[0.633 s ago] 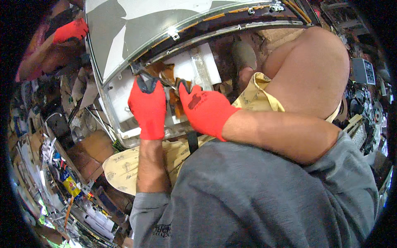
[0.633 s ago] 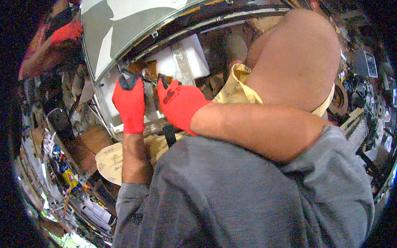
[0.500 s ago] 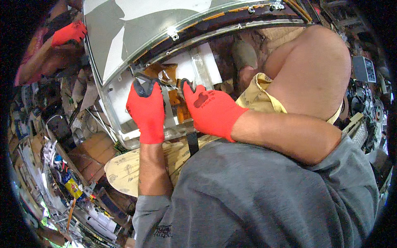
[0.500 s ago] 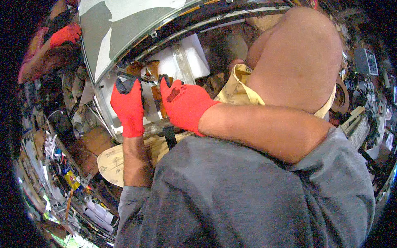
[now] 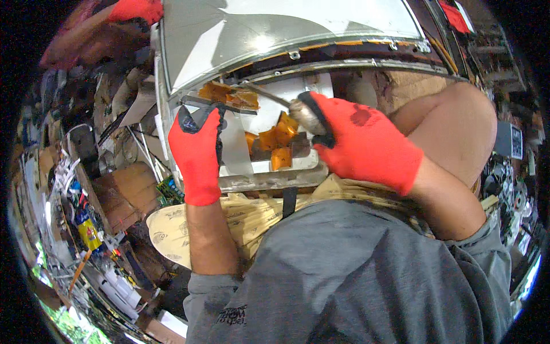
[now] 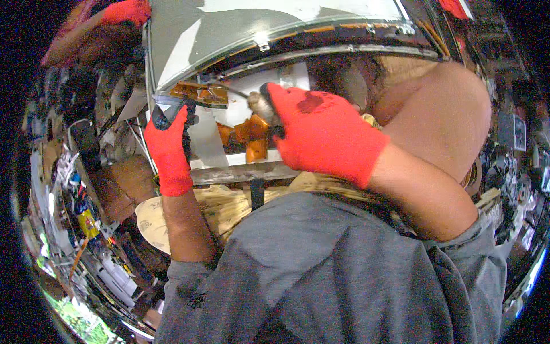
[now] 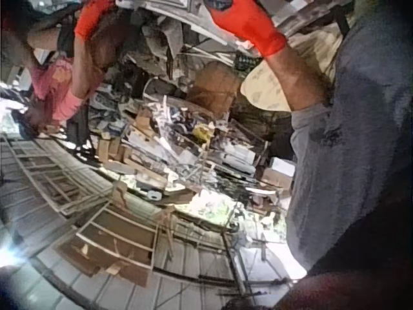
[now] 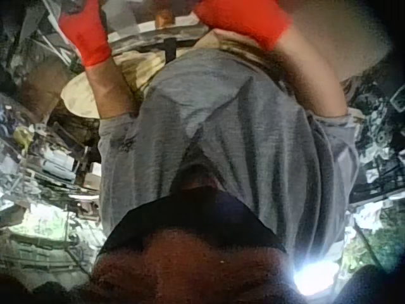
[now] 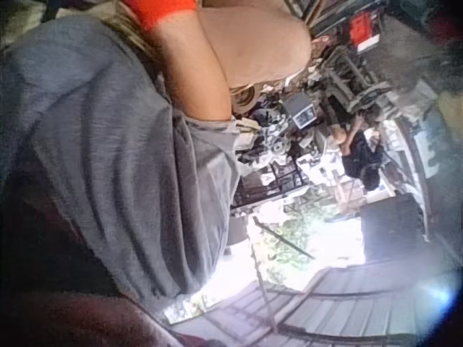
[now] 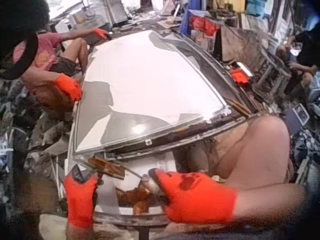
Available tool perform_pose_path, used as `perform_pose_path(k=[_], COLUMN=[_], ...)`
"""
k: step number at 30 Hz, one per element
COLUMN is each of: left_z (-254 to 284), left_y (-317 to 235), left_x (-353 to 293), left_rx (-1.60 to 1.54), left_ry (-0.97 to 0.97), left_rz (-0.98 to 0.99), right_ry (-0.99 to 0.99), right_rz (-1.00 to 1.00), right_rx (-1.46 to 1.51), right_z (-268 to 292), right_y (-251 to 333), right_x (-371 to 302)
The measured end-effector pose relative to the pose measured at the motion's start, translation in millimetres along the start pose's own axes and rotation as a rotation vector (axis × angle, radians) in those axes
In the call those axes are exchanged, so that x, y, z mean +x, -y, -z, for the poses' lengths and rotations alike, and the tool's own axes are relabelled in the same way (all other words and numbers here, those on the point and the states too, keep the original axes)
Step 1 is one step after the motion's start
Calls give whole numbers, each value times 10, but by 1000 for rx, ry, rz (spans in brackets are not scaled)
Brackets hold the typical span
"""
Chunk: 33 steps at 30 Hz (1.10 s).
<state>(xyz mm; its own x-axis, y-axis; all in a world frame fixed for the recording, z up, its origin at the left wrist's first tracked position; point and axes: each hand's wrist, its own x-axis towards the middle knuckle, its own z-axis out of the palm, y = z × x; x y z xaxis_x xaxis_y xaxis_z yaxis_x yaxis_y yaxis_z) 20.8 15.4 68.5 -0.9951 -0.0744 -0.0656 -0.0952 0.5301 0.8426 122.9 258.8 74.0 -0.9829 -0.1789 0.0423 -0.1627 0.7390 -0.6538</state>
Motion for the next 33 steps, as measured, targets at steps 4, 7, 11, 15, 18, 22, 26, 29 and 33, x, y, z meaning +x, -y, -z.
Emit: perform_pose_path(k=[4,7,11,15,18,22,26,29,33], left_z=[183,293,357,390,391,360,273,200,73], left_y=[-60,-93,-114,-8,-82,-64,-18,117,346], left_x=[41,76,136,194,159,158,140,186,149], left_rx=[-217,-260,-283,-480,-619,-753,-877,-1179,-1485], left_ry=[-32,-58,-51,-61,-47,-40,-29,-10,84], left_rz=[37,63,34,-24,6,48,42,161,244], right_ry=[89,346,201,254,261,190,18,202,222], right_rz=[-80,-170,-8,-52,-53,4,-93,-257,-264], right_rx=[4,-30,-247,-368,-364,-411,34,737,1005], right_z=[245,308,-54,-203,-245,-192,-13,228,137], right_y=[-97,-69,-148,-180,-260,-237,-31,256,358], right_x=[82,155,85,135,176,209,431,827,1184])
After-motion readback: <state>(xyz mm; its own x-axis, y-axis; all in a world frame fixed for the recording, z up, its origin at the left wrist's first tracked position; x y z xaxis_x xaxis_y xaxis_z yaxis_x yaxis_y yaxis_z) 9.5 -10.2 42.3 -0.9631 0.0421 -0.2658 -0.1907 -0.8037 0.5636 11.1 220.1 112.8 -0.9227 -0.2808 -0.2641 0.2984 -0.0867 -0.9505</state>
